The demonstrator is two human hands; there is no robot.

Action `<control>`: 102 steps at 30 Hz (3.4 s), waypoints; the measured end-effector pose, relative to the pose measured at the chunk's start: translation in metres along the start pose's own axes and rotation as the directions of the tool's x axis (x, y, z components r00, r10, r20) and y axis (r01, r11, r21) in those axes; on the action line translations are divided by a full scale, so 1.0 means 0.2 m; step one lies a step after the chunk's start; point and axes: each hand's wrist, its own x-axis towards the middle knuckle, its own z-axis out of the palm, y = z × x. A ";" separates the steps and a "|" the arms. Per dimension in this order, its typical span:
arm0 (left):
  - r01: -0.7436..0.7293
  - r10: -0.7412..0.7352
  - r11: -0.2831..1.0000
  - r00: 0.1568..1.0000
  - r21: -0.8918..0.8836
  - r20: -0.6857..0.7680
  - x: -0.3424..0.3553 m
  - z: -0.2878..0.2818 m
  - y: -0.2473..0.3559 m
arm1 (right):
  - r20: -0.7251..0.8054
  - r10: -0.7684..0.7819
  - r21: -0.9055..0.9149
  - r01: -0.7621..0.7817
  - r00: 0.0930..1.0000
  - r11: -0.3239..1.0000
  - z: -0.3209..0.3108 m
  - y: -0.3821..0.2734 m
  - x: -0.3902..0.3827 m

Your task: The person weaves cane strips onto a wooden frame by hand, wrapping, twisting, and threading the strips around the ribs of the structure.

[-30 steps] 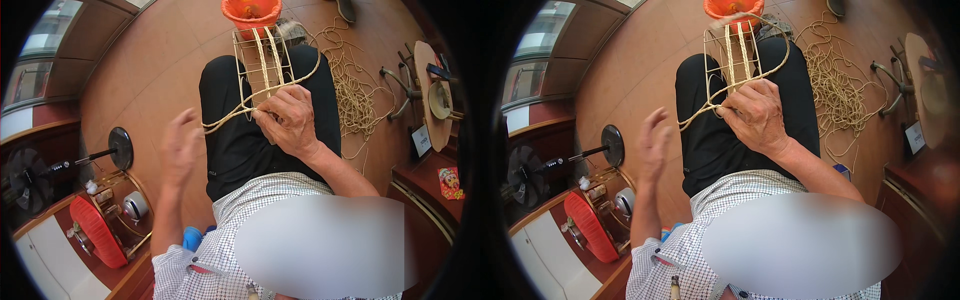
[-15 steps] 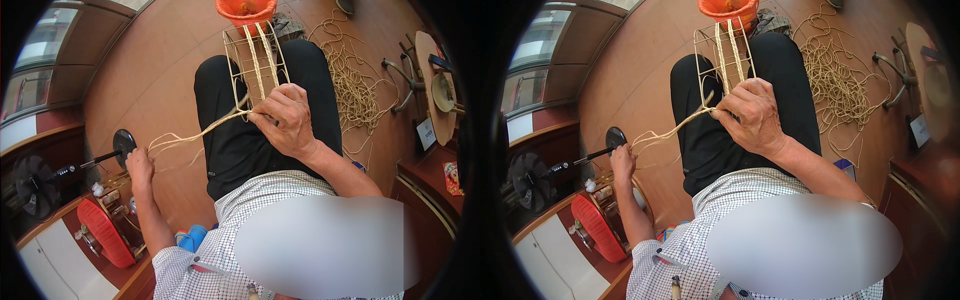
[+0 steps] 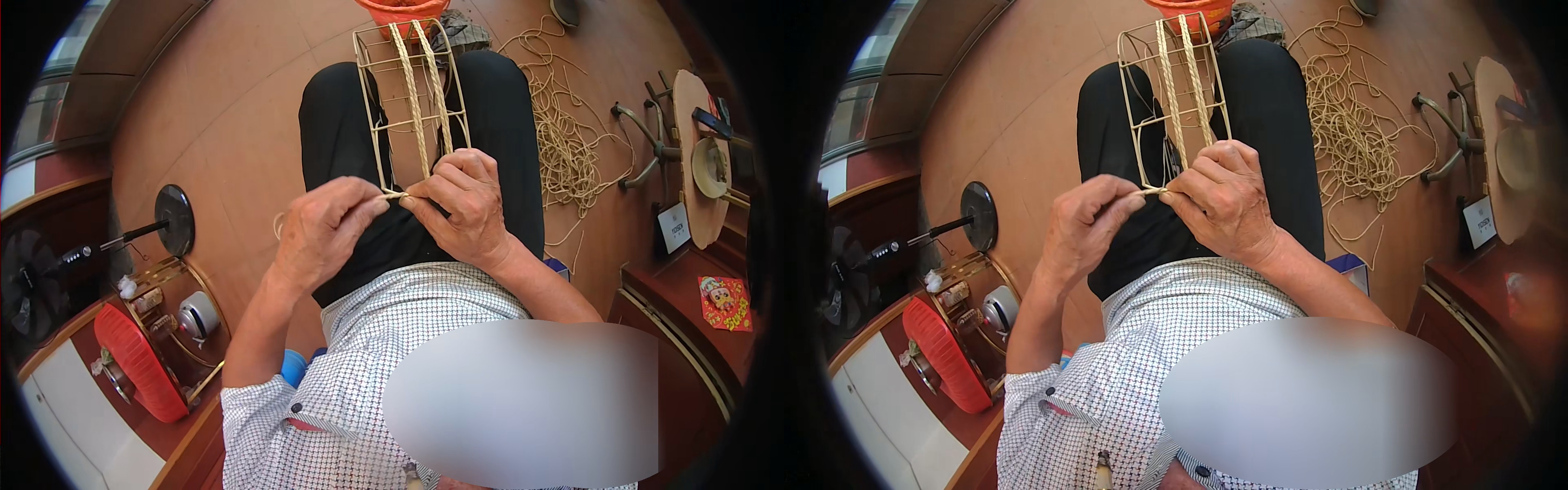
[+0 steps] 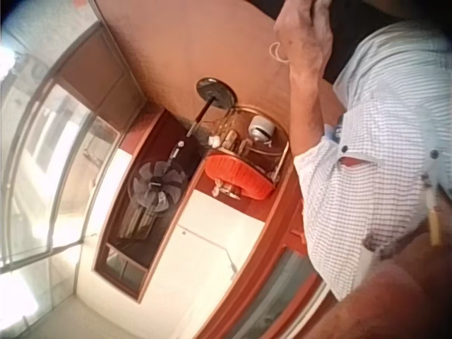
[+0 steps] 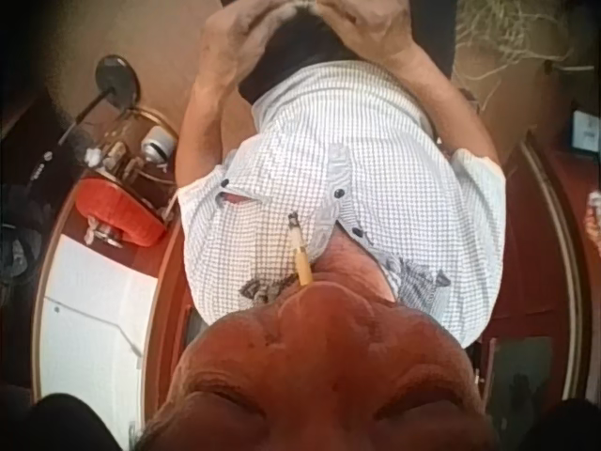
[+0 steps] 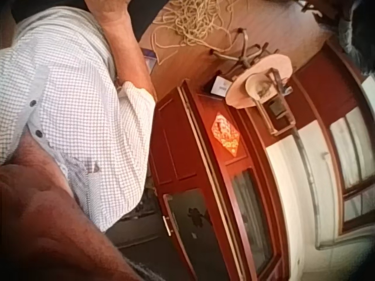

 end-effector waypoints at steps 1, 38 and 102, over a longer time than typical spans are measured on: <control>-0.009 0.009 0.999 1.000 0.046 -0.001 0.03 -0.01 0.00 | -0.006 -0.001 -0.004 0.001 1.000 1.000 0.00 0.00 0.00; -0.285 0.285 0.948 0.958 0.141 0.020 0.59 -0.10 -0.20 | 0.008 -0.017 0.032 0.017 1.000 0.999 -0.04 -0.04 -0.04; 0.125 -0.108 0.992 0.929 -0.026 0.355 1.66 -0.07 -0.85 | 0.320 -0.016 0.056 -0.003 0.947 0.998 -0.13 -0.02 -0.17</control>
